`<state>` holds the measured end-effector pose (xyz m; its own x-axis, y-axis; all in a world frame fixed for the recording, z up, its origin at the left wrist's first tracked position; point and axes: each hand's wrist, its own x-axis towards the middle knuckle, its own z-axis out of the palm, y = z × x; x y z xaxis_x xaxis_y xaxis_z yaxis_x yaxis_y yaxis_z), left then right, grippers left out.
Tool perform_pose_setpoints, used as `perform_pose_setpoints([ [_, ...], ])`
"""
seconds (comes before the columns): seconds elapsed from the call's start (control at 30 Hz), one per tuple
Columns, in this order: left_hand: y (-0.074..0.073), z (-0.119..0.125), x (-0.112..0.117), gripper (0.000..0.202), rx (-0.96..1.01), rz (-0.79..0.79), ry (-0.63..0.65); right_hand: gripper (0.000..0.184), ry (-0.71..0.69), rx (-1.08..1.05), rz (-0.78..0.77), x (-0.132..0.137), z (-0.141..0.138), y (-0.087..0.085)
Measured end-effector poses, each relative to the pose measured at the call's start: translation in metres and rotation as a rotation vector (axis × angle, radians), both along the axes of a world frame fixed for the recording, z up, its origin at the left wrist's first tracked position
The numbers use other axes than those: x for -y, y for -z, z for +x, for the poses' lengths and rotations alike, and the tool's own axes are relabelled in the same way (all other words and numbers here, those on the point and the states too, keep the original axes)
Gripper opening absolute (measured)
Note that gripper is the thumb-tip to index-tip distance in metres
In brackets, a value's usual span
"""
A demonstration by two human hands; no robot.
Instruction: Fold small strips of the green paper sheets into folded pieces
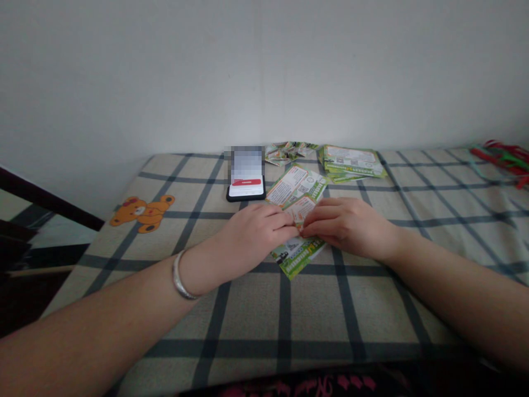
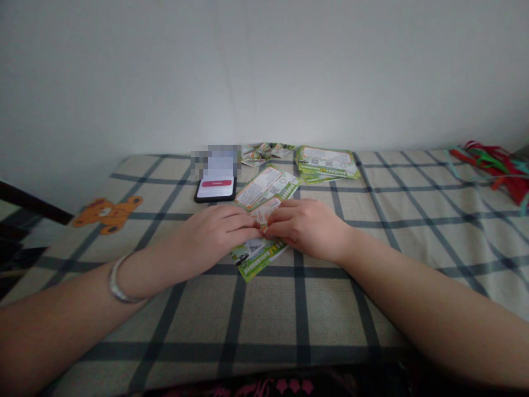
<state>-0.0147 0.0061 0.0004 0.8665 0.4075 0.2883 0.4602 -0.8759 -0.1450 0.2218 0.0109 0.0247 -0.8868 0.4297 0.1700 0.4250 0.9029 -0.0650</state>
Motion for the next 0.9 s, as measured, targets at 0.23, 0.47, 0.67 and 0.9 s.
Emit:
perform_pose_setpoints([
  [0.23, -0.002, -0.005, -0.005, 0.018, -0.012, 0.088, 0.067, 0.024, 0.027, 0.046, 0.032, 0.002, -0.002, -0.001],
  [0.47, -0.017, -0.012, -0.008, 0.014, -0.031, 0.078, 0.143, 0.026, 0.068, 0.003, -0.043, 0.002, 0.003, 0.000],
  [0.67, -0.019, -0.016, -0.009, 0.016, -0.038, 0.035, 0.153, 0.029, 0.089, 0.013, -0.037, 0.002, 0.010, -0.001],
  [0.9, -0.024, -0.021, -0.009, 0.024, -0.034, -0.071, 0.141, 0.030, 0.150, 0.069, -0.024, 0.003, 0.018, -0.007],
])
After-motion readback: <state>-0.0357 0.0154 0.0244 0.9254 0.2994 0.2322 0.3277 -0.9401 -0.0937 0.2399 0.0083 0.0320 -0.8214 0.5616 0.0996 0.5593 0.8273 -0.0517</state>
